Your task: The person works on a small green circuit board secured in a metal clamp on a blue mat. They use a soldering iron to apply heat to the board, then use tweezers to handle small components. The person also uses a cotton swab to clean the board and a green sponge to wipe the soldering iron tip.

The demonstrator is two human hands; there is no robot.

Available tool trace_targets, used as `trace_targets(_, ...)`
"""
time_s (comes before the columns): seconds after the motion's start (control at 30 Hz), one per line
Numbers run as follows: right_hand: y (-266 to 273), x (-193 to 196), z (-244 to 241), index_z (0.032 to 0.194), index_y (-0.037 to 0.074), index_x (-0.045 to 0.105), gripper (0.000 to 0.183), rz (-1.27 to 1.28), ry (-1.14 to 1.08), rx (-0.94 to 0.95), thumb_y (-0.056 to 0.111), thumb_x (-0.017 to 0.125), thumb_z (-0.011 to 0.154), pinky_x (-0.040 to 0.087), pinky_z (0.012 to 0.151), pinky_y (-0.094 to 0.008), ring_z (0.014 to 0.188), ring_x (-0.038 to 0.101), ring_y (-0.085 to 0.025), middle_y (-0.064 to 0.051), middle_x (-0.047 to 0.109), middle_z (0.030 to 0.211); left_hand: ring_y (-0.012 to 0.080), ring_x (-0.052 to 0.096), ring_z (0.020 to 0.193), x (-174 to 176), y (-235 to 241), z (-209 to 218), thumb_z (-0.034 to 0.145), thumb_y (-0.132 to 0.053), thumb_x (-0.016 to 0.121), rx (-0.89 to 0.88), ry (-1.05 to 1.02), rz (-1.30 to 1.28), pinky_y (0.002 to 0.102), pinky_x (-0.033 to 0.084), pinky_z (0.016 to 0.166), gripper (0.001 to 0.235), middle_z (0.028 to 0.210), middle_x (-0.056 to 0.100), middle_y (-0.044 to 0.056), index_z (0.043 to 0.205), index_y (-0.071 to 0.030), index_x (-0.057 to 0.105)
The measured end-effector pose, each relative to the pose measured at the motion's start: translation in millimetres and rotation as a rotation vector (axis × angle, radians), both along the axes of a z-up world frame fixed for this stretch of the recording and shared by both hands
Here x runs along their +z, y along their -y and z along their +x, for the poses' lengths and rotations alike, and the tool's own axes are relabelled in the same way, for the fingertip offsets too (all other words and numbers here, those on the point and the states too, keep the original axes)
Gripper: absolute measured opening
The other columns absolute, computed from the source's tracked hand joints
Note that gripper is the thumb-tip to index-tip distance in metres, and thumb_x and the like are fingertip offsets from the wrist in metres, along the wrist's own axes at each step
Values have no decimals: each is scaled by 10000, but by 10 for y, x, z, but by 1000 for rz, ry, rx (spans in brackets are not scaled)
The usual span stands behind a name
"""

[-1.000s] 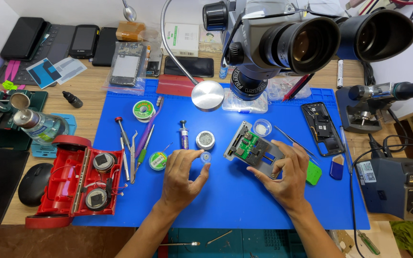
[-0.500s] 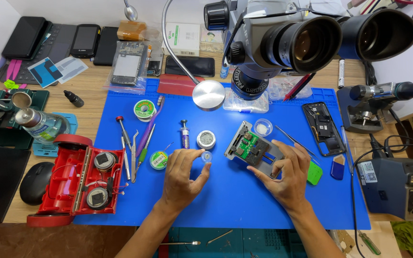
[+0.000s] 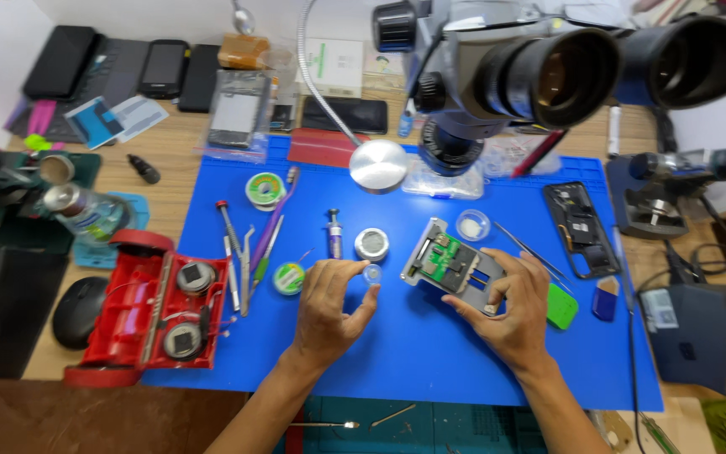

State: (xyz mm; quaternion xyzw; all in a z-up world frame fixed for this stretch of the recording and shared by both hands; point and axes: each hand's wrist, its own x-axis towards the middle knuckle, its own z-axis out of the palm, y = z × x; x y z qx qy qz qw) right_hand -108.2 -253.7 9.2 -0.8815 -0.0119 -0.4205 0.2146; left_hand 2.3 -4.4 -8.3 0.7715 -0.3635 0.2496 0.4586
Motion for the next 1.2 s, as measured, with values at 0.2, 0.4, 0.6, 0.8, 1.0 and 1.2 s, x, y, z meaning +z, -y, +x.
trace_targets(0.2,27,-41,-35,809,135,391,578,83,-241,96,345,923,722,390,1202,-525,1223,617,-300,-119,703,1293,261,655,950,127,-61,-55,941,-226,737,96,10,94,425,434,919,225,1031,735,53,1114,-90,691)
trace_targets(0.4,102,-121,18,865,146,426,547,54,-388,242,373,901,718,358,1248,-541,1308,615,-326,-109,699,1382,236,623,935,52,-68,-53,894,-274,789,173,21,169,426,358,906,258,989,745,8,1088,-117,725)
trace_targets(0.6,198,-79,106,1227,141,599,627,-31,-555,295,396,888,733,298,1310,-506,1362,618,-256,-100,681,1426,242,613,931,-88,-50,-22,867,-292,837,165,14,241,435,349,895,291,968,728,6,1080,-134,717)
trace_targets(0.8,161,197,231,1494,173,469,763,-64,-745,422,370,797,835,179,1337,-505,1543,415,-254,-56,547,1580,247,613,957,-142,-52,-22,871,-313,812,167,-1,236,442,353,911,306,1019,743,8,1106,-141,719)
trace_targets(1.0,57,191,120,1547,172,478,736,-70,-794,373,298,751,875,121,1335,-486,1616,277,-264,-45,433,1677,258,595,903,154,-159,-125,858,-431,645,191,13,106,445,352,844,428,992,707,33,1124,-100,694)
trace_targets(1.2,74,-63,-119,1475,79,565,651,-36,-464,238,270,738,877,239,1348,-524,1565,420,-337,-149,540,1595,230,668,929,452,-770,311,1004,-173,654,453,-204,121,403,505,831,130,1010,741,73,1100,-110,715)
